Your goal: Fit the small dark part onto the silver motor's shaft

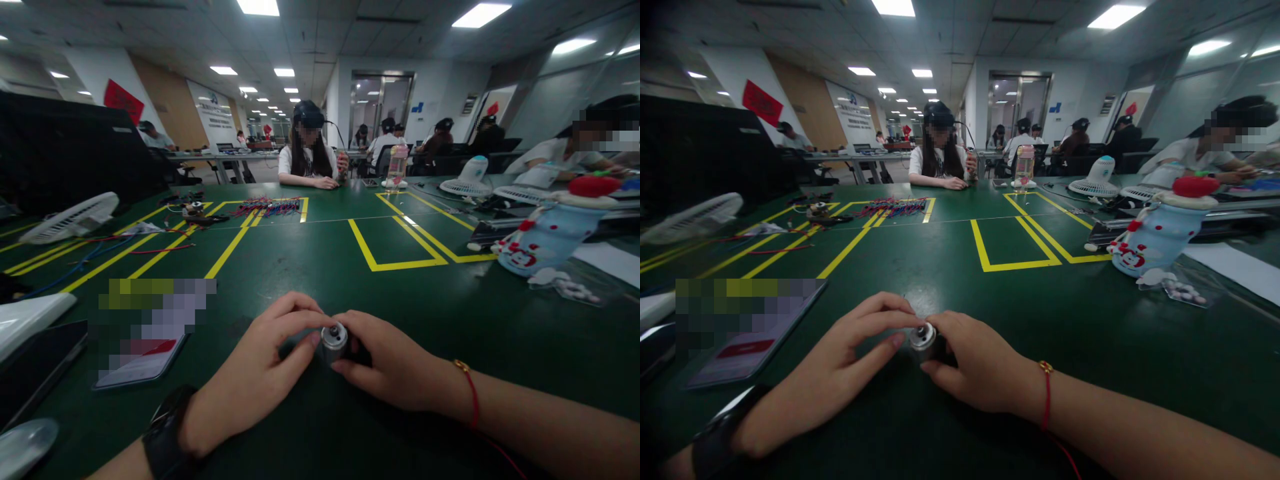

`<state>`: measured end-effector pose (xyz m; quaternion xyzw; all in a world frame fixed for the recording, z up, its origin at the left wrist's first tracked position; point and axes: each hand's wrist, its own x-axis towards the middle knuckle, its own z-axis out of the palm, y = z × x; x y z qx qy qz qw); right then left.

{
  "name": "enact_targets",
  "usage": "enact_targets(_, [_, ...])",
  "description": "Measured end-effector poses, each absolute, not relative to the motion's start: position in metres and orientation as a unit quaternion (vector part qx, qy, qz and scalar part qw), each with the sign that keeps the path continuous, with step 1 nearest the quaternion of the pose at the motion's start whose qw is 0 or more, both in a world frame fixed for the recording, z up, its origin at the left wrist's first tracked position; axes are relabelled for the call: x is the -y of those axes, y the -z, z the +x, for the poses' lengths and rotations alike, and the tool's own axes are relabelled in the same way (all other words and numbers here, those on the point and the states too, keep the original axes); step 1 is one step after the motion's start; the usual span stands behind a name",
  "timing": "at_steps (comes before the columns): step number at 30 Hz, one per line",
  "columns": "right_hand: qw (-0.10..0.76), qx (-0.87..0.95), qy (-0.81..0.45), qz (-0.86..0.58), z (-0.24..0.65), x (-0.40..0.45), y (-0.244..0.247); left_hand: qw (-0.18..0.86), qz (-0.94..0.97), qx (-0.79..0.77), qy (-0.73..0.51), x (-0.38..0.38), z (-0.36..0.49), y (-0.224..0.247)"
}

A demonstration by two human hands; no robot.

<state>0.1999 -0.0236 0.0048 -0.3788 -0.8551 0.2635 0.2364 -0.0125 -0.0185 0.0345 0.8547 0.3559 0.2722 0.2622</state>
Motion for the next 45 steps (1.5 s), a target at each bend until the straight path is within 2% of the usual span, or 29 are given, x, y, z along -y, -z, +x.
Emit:
enact_targets(12, [0.226,0.85,-0.271,-0.391,0.2,0.024,-0.008,0.279,0.816,-0.39,-0.322,0.012,-0.021,-0.027])
enact_targets(19, [0.221,0.847,-0.278,-0.397,0.2,0.024,-0.01,0.378,0.697,-0.513,-0.328,-0.008,-0.032,-0.013])
enact_targets(24, [0.225,0.844,-0.278,-0.399,0.2,0.025,-0.009,0.421,0.645,-0.524,-0.364,-0.013,-0.032,-0.009])
enact_targets(38, [0.228,0.843,-0.278,-0.4,0.201,0.025,-0.009,0.392,0.7,-0.505,-0.319,-0.01,-0.032,-0.011])
enact_targets(45, [0.227,0.85,-0.274,-0.389,0.2,0.025,-0.008,0.378,0.771,-0.433,-0.274,0.005,-0.021,-0.024])
